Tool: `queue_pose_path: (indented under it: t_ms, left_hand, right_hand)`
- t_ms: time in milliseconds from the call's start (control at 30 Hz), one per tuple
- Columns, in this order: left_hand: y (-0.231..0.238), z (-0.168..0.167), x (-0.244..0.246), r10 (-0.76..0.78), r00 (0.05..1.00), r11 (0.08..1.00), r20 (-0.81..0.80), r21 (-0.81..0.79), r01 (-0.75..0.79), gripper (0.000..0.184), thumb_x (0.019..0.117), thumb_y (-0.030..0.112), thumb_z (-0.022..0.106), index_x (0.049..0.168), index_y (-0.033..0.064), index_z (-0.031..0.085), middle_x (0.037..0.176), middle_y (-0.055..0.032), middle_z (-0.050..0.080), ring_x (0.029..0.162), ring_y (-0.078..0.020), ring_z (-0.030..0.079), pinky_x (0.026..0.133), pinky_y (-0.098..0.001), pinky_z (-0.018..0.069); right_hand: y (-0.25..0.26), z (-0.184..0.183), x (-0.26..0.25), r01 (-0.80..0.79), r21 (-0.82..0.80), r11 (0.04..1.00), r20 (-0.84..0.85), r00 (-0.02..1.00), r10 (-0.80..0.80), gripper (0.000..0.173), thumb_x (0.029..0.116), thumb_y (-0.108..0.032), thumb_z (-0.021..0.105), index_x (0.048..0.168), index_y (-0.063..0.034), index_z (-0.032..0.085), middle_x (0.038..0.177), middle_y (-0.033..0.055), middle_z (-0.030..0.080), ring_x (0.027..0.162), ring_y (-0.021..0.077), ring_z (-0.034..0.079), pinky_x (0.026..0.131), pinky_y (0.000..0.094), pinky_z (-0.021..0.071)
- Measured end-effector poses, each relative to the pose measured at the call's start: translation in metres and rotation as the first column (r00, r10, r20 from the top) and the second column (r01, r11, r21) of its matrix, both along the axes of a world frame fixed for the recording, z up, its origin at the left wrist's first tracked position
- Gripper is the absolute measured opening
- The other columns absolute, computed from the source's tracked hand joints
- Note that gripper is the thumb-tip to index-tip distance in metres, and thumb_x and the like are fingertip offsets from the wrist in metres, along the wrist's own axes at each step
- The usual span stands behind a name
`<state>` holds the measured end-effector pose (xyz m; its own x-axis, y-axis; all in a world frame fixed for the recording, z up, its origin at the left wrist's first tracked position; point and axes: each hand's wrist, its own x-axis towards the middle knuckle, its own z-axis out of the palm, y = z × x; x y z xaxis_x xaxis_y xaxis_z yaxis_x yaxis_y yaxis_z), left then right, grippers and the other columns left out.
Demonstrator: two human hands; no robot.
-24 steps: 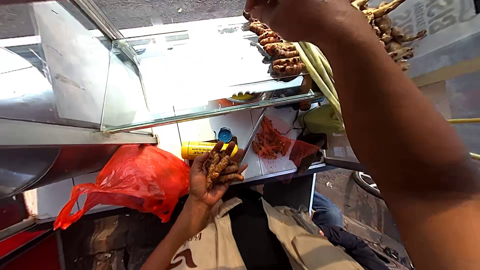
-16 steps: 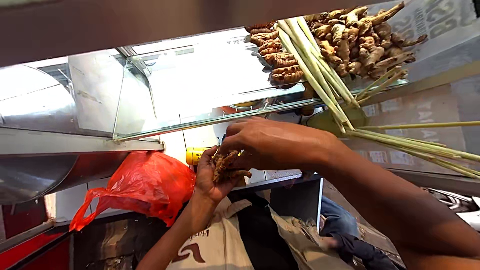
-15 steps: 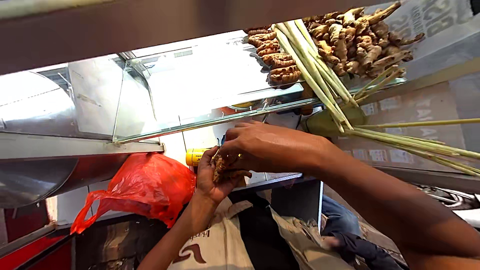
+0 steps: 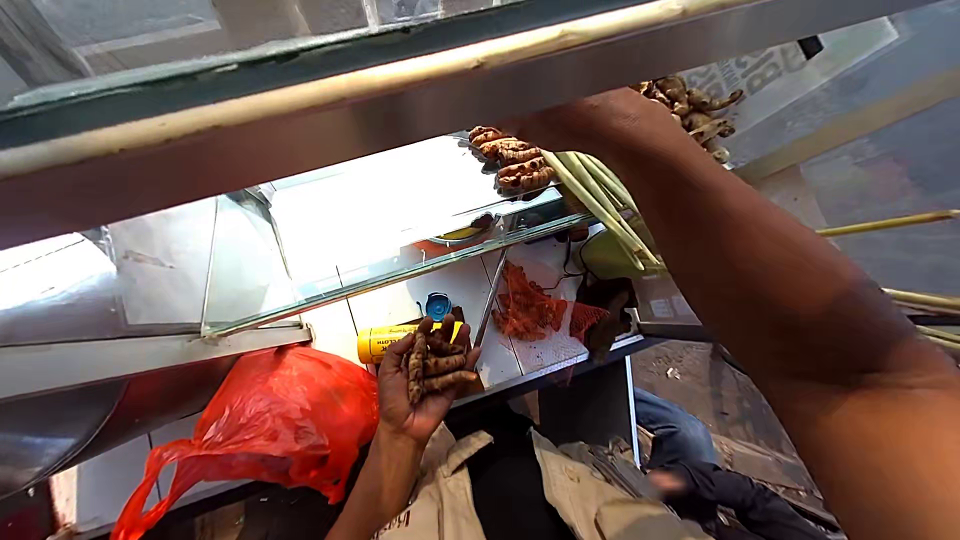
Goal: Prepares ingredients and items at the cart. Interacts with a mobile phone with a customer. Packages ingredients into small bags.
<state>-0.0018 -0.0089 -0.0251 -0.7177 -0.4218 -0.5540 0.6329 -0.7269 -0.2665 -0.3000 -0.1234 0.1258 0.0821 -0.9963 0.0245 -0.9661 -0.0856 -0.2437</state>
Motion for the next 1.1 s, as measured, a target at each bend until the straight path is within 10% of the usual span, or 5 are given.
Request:
queue_pose_path:
  t_ms: [167,367,500,800,1100]
  left_hand:
    - [0.012,-0.011,0.022,0.104,0.995,0.995,0.008,-0.001,-0.104,0.031,0.0973,0.026,0.052,0.111,0.0030,0.067,0.117,-0.0230,0.070,0.111,-0.0428,0.069,0.089,-0.0584,0.0591]
    - [0.022,-0.011,0.041,0.162,0.985,0.987,0.061,-0.014,-0.162,0.033,0.1003,0.027,0.048,0.111,0.0044,0.069,0.117,-0.0215,0.071,0.111,-0.0417,0.070,0.089,-0.0571,0.0599]
    - [0.016,-0.001,0.034,0.147,0.985,0.989,0.088,-0.013,-0.146,0.032,0.1012,0.027,0.045,0.109,0.0042,0.066,0.116,-0.0212,0.071,0.109,-0.0412,0.070,0.087,-0.0571,0.0604]
    - [-0.001,0.008,-0.002,-0.065,0.998,0.987,0.020,-0.144,0.067,0.045,0.1064,0.035,0.033,0.112,0.0025,0.064,0.112,-0.0243,0.070,0.102,-0.0399,0.071,0.085,-0.0547,0.0606]
    - [0.000,0.022,-0.019,-0.177,0.980,0.953,0.094,-0.234,0.195,0.057,0.1058,0.045,0.030,0.084,0.0106,0.070,0.082,-0.0126,0.073,0.077,-0.0247,0.074,0.071,-0.0438,0.0626]
  right_hand:
    - [-0.072,-0.059,-0.069,0.198,-0.011,0.980,-0.066,0.978,-0.198,0.042,0.0974,-0.041,0.063,0.127,-0.0116,0.067,0.126,0.0177,0.067,0.121,0.0318,0.062,0.103,0.0582,0.0445]
    - [-0.092,-0.064,-0.045,0.269,0.220,0.938,-0.110,0.962,-0.250,0.028,0.0970,-0.015,0.063,0.119,0.0023,0.068,0.121,0.0271,0.065,0.117,0.0417,0.061,0.099,0.0632,0.0423]
    - [-0.054,-0.035,-0.016,0.336,0.065,0.940,-0.090,0.940,-0.330,0.045,0.0989,-0.033,0.063,0.130,-0.0013,0.064,0.132,0.0269,0.062,0.128,0.0427,0.056,0.106,0.0660,0.0390]
    - [0.057,-0.019,0.106,-0.594,0.146,0.791,0.226,0.799,0.558,0.019,0.0956,-0.019,0.066,0.112,-0.0218,0.074,0.107,-0.0023,0.068,0.103,0.0134,0.064,0.089,0.0363,0.0535]
    - [0.104,-0.054,0.116,-0.569,0.176,0.803,0.078,0.821,0.565,0.021,0.0999,-0.005,0.055,0.112,-0.0135,0.071,0.104,0.0078,0.066,0.101,0.0264,0.063,0.083,0.0443,0.0504]
